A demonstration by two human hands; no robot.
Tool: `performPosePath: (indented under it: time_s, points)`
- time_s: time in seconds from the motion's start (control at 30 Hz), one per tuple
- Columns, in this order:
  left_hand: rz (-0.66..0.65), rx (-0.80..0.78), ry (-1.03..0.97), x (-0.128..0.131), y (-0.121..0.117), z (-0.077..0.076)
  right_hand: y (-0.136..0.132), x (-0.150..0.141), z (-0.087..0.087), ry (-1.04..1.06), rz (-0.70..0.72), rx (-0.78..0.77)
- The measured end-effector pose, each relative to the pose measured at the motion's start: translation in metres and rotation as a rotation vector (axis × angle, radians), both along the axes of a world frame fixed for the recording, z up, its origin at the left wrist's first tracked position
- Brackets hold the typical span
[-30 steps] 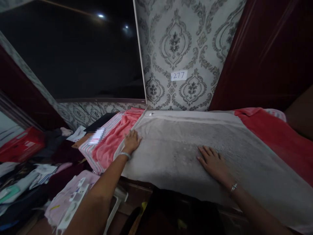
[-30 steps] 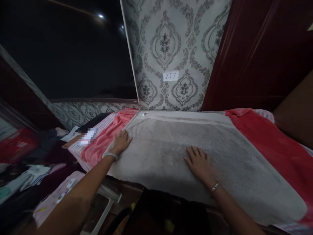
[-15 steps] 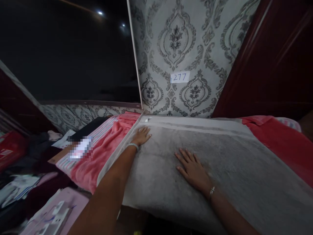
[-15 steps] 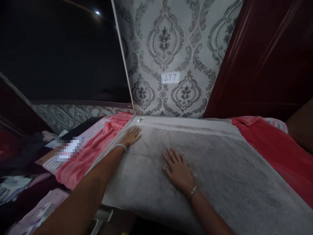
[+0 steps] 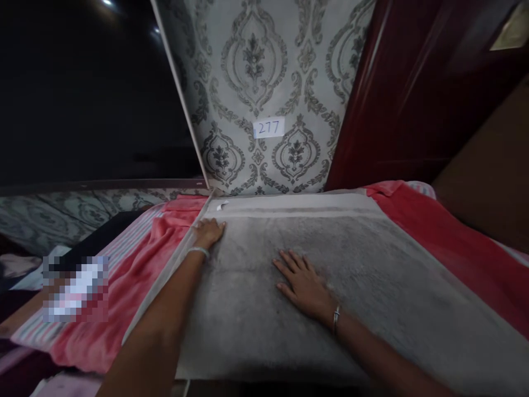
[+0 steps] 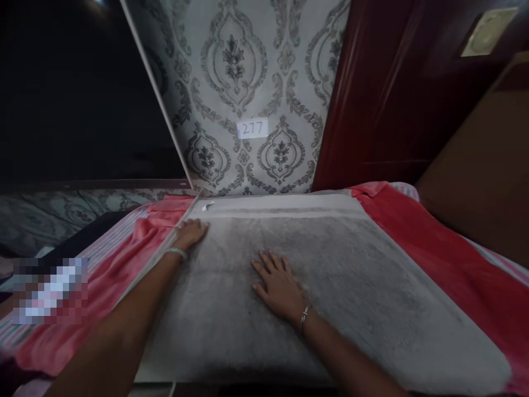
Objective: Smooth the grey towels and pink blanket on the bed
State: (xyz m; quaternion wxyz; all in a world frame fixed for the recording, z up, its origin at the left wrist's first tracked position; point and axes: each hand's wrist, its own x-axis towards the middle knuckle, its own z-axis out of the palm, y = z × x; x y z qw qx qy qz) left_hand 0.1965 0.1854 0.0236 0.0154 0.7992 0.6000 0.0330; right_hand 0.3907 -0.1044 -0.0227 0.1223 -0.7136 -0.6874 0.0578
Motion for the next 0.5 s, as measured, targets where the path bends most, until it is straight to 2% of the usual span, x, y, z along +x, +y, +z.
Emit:
performPosePath:
  time_s: [0.07,0.17,0.23,0.3,0.4,0.5]
  points:
    - [-0.149,0.032,-0.005,0.015,-0.020,-0.004,0.010,-0.003,0.012,0.003,-0.015,0.034]
    - [-0.338,0.070,0.013,0.035,-0.049,-0.018,0.042,-0.005,0.027,-0.002,-0.009,0.093]
    - [-0.348,0.072,0.032,0.043,-0.059,-0.026,0.067,0.000,0.030,-0.020,0.036,0.087]
    - [-0.328,0.060,0.042,0.046,-0.059,-0.029,0.086,0.015,0.026,-0.047,0.084,0.072]
    - [-0.332,0.040,0.052,0.042,-0.042,-0.027,0.092,0.069,0.019,-0.104,0.027,0.036]
    - [-0.314,0.036,0.042,0.026,-0.009,-0.023,0.066,0.156,0.016,-0.154,-0.221,-0.060]
